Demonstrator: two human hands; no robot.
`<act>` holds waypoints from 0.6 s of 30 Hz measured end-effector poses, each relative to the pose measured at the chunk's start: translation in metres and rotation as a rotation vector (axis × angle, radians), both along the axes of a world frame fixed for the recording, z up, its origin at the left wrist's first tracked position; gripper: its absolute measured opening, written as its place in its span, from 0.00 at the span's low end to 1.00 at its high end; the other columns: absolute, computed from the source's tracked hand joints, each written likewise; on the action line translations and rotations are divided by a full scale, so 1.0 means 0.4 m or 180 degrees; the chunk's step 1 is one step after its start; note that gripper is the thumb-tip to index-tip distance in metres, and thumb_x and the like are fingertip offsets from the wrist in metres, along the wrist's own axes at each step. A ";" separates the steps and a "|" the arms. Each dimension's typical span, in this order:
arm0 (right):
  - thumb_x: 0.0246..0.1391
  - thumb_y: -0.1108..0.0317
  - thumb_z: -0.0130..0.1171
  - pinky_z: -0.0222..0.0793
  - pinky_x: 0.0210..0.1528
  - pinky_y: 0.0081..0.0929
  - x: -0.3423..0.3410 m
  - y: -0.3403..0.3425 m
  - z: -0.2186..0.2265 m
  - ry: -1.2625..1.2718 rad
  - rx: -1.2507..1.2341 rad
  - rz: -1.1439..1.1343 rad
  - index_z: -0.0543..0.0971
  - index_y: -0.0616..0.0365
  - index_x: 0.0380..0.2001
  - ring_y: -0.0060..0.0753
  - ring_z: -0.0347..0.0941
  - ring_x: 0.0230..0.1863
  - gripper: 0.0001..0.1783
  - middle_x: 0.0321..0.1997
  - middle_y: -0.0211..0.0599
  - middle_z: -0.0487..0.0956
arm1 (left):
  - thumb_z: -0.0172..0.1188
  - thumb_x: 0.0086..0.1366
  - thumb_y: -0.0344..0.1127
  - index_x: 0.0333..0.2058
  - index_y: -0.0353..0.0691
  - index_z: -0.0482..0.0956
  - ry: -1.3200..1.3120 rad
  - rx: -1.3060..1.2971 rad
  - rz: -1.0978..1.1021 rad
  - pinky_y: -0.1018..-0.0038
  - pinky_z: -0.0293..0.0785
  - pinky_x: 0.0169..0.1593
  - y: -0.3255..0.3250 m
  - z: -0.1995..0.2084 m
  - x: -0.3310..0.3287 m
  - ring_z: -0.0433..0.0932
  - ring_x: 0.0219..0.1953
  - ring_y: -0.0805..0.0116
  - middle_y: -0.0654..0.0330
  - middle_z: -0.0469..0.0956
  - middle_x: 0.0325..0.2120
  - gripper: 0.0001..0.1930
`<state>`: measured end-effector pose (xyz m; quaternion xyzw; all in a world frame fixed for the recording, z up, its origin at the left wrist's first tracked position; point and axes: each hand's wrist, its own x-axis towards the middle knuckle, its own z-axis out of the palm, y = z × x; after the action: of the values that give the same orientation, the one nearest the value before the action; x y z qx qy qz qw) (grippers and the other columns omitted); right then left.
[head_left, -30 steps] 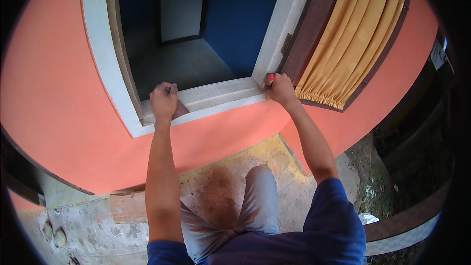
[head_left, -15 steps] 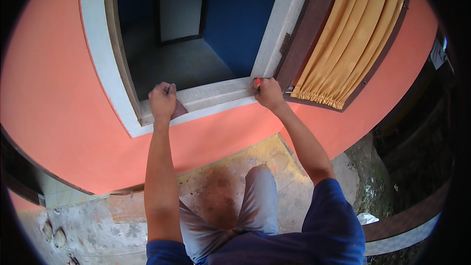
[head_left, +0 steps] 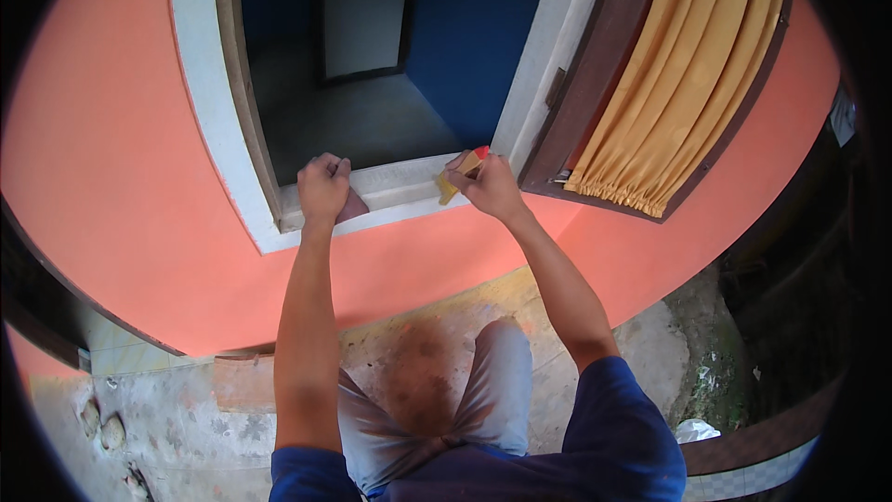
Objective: The person scrubs and wipes a white window frame using a small brush and a cloth. They alternate between brushing and wiping along the frame edges and corners, focusing on cleaning the surface.
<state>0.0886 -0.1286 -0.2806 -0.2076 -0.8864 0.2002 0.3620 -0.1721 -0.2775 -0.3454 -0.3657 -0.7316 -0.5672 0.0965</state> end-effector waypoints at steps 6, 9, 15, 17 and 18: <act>0.54 0.69 0.66 0.77 0.33 0.41 0.015 0.043 -0.010 -0.0440 0.0991 -0.0908 0.84 0.58 0.27 0.54 0.82 0.27 0.05 0.22 0.46 0.82 | 0.68 0.59 0.35 0.31 0.37 0.87 0.0246 -0.0729 -0.0469 0.59 0.80 0.45 0.006 0.033 0.007 0.86 0.37 0.49 0.50 0.86 0.30 0.07; 0.53 0.71 0.66 0.76 0.30 0.39 -0.065 -0.054 -0.005 -0.0134 0.0544 -0.0016 0.84 0.60 0.29 0.51 0.82 0.25 0.04 0.23 0.47 0.82 | 0.67 0.59 0.34 0.32 0.38 0.87 0.0382 -0.0821 -0.0455 0.58 0.81 0.46 -0.011 0.018 -0.003 0.86 0.39 0.49 0.49 0.86 0.32 0.07; 0.55 0.68 0.68 0.75 0.28 0.35 -0.185 -0.126 -0.033 0.0446 -0.1288 0.0999 0.86 0.62 0.33 0.34 0.81 0.22 0.08 0.22 0.42 0.84 | 0.61 0.63 0.30 0.34 0.36 0.83 0.0839 -0.1047 0.0476 0.53 0.84 0.44 -0.071 0.032 0.071 0.85 0.39 0.43 0.43 0.83 0.39 0.05; 0.56 0.68 0.69 0.73 0.27 0.29 -0.139 -0.040 -0.041 0.0082 0.0015 0.0116 0.84 0.64 0.32 0.26 0.78 0.22 0.09 0.23 0.37 0.83 | 0.59 0.64 0.29 0.34 0.34 0.81 0.0924 -0.1344 0.0641 0.52 0.85 0.41 -0.113 0.027 0.099 0.85 0.38 0.41 0.42 0.80 0.40 0.05; 0.57 0.68 0.70 0.71 0.27 0.26 -0.118 -0.002 -0.028 -0.0115 0.0688 -0.0328 0.83 0.65 0.31 0.22 0.76 0.21 0.09 0.23 0.34 0.82 | 0.59 0.65 0.29 0.35 0.34 0.81 0.0943 -0.1321 0.0645 0.52 0.85 0.40 -0.126 0.019 0.103 0.85 0.37 0.41 0.43 0.80 0.40 0.05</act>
<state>0.0414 -0.1295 -0.2918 -0.2163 -0.8974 0.0808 0.3760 -0.1307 -0.3280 -0.3379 -0.3816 -0.8429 -0.3329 0.1817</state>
